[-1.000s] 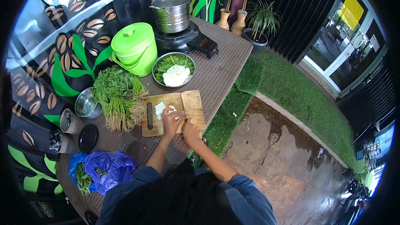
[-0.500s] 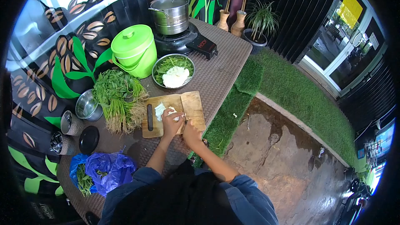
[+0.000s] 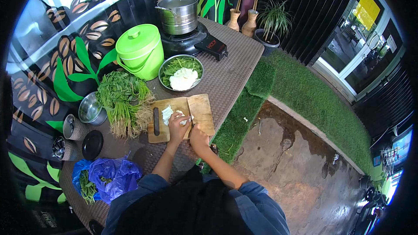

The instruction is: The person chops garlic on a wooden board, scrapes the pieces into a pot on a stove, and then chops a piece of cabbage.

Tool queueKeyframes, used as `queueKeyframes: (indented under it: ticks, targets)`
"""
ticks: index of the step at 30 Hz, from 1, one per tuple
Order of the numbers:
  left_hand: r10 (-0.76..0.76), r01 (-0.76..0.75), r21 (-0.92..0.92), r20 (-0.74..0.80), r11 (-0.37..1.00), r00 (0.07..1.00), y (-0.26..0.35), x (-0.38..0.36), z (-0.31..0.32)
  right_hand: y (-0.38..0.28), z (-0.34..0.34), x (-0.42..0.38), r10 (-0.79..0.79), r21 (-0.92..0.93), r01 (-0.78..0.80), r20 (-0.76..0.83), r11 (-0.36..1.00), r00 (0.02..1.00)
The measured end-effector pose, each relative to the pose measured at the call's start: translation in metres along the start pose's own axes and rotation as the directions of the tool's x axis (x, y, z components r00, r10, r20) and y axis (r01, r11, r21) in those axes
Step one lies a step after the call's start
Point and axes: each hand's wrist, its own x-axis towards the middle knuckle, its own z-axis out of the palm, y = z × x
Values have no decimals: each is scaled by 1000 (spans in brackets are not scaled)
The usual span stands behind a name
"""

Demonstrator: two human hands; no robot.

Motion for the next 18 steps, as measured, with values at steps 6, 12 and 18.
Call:
queueKeyframes:
  ticks: [6,12,18]
  targets:
    - [12,-12,4,-6,1000,1000,0,-1,0,-6,-28,1,-27,43,24,59,999,998]
    - [16,-16,-66,-5,998,1000,-1,1,1,3,4,8,-21,20,21,32,1000,999]
    - [21,-22,-88,-16,996,1000,-5,1,2,-3,-6,-6,8,0,-8,56,1000,998]
